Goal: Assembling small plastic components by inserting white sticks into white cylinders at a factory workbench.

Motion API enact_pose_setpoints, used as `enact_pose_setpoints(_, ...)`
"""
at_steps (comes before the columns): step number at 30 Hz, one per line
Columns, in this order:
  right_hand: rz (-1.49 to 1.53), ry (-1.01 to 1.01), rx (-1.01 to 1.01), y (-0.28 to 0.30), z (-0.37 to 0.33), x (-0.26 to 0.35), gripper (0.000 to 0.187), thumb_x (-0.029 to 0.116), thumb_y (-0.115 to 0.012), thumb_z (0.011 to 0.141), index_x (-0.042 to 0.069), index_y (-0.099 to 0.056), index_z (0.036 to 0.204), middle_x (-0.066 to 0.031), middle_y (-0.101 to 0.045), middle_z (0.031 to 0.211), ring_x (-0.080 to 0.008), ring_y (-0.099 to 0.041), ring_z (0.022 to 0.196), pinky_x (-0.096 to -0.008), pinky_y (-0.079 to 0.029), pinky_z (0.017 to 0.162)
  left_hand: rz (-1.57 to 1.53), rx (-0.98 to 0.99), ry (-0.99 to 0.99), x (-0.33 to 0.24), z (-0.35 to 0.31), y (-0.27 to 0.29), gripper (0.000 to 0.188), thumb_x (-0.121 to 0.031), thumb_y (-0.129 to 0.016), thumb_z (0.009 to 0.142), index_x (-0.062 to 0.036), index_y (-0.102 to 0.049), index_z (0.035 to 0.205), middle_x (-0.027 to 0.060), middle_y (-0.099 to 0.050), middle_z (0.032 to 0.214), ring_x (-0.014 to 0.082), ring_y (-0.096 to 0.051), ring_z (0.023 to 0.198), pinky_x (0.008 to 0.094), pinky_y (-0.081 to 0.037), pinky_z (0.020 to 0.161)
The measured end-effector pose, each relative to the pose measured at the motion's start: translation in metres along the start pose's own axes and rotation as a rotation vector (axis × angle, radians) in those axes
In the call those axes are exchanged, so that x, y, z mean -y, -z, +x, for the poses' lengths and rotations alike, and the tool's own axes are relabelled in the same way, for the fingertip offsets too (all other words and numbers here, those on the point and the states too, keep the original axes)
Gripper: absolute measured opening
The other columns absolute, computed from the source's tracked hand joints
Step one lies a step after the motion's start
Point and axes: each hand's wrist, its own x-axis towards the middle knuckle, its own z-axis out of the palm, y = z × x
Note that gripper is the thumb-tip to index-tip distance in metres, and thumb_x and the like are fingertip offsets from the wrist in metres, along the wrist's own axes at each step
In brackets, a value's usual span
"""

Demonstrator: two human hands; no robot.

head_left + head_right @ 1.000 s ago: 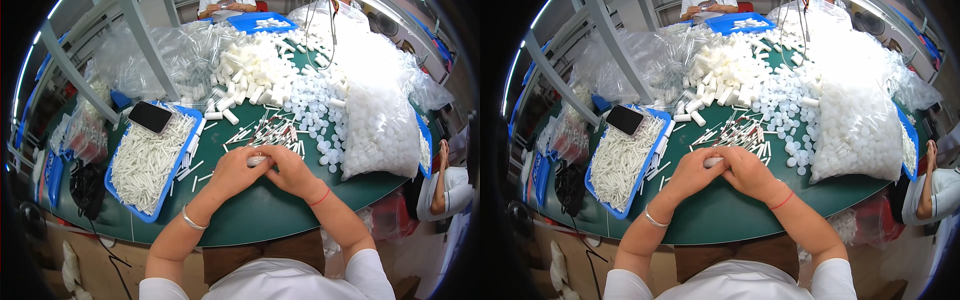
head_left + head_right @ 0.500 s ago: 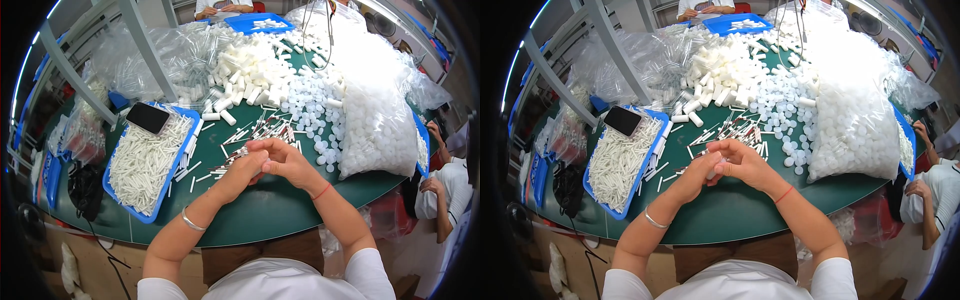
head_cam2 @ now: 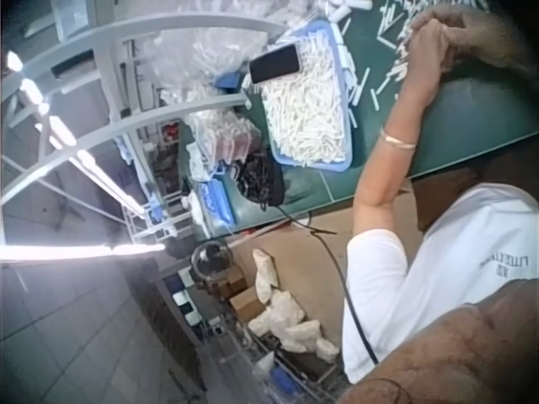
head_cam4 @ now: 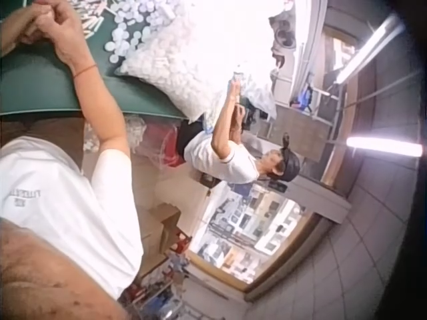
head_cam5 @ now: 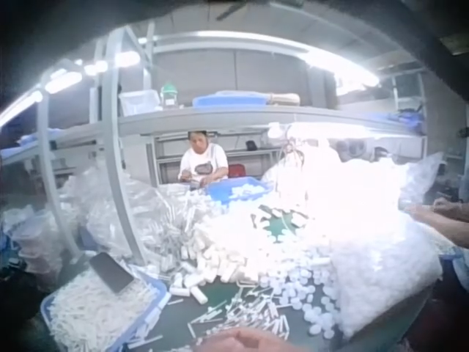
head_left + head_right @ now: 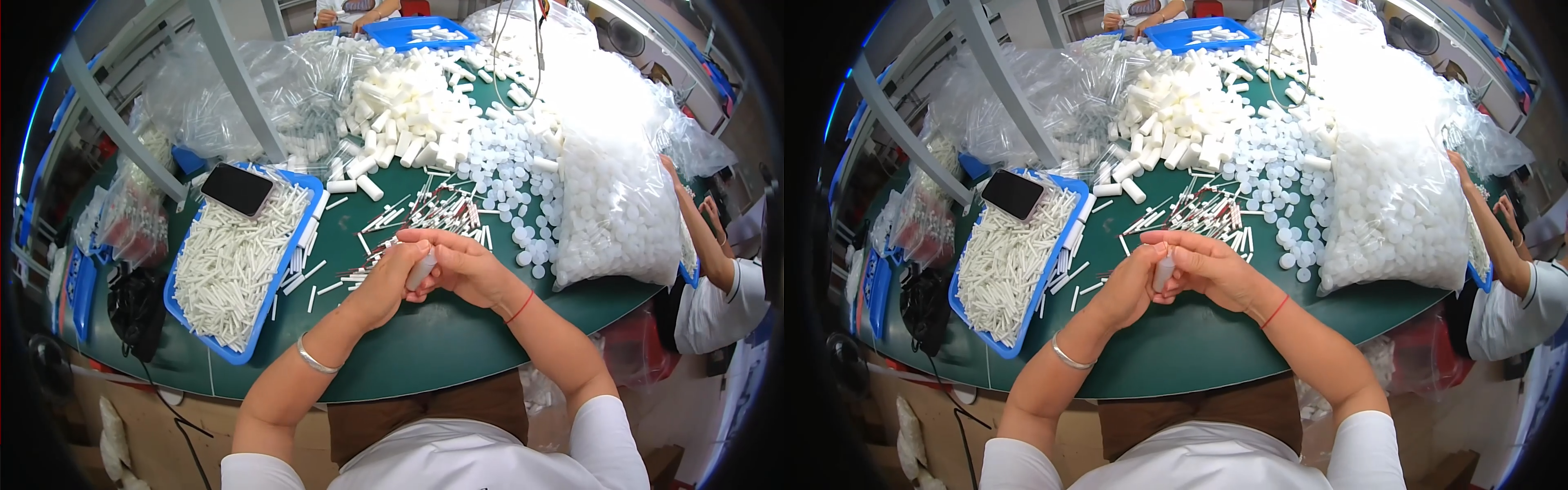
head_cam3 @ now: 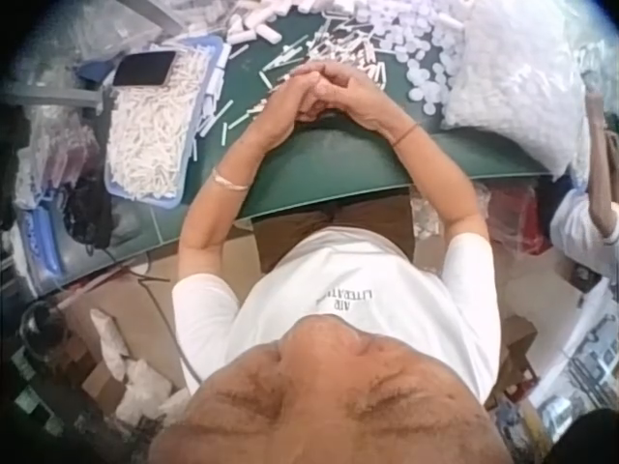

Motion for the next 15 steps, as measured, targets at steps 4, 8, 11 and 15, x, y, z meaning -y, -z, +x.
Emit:
enact_pose_setpoints(4,-0.07,-0.01,-0.062,-0.001,-0.001,-0.003,0.054,0.029,-0.058,0.095,0.002,-0.042,0.139,-0.005,-0.06,0.101,-0.0121,-0.057,0.083,-0.0325,-0.052,0.079,-0.079,0.004,0.011,0.003,-0.002,0.001,0.035,-0.037,-0.044,0.096,-0.0063,-0.054,0.08,-0.0005,-0.049,0.07,0.0062,-0.043,0.059,0.0198,-0.032,0.049)
enact_pose_setpoints(8,-0.062,-0.008,-0.084,-0.006,-0.001,-0.002,0.054,0.028,-0.056,0.096,0.004,-0.04,0.141,-0.0049,-0.06,0.1,-0.0121,-0.057,0.082,-0.0325,-0.051,0.077,-0.104,0.019,0.012,0.004,-0.001,0.001,0.036,-0.037,-0.042,0.097,-0.0061,-0.053,0.082,0.0001,-0.049,0.071,0.0075,-0.044,0.06,0.0209,-0.034,0.05)
enact_pose_setpoints(11,-0.15,0.04,-0.112,-0.005,-0.002,0.003,0.056,0.021,-0.058,0.095,0.006,-0.036,0.144,-0.0076,-0.058,0.115,-0.0132,-0.057,0.086,-0.0346,-0.051,0.08,-0.22,0.031,0.024,-0.001,0.003,-0.002,0.038,-0.037,-0.036,0.099,-0.0062,-0.053,0.084,0.0015,-0.05,0.071,0.0105,-0.046,0.061,0.0232,-0.037,0.052)
enact_pose_setpoints(15,-1.212,0.453,-0.147,-0.031,-0.015,0.009,0.068,0.007,-0.07,0.082,0.003,-0.037,0.142,-0.0101,-0.054,0.12,-0.0192,-0.057,0.101,-0.0298,-0.05,0.081,-0.357,0.04,-0.01,0.012,0.008,0.011,0.043,-0.039,-0.027,0.101,-0.0063,-0.053,0.091,0.0059,-0.053,0.075,0.0192,-0.057,0.069,0.0313,-0.047,0.061)
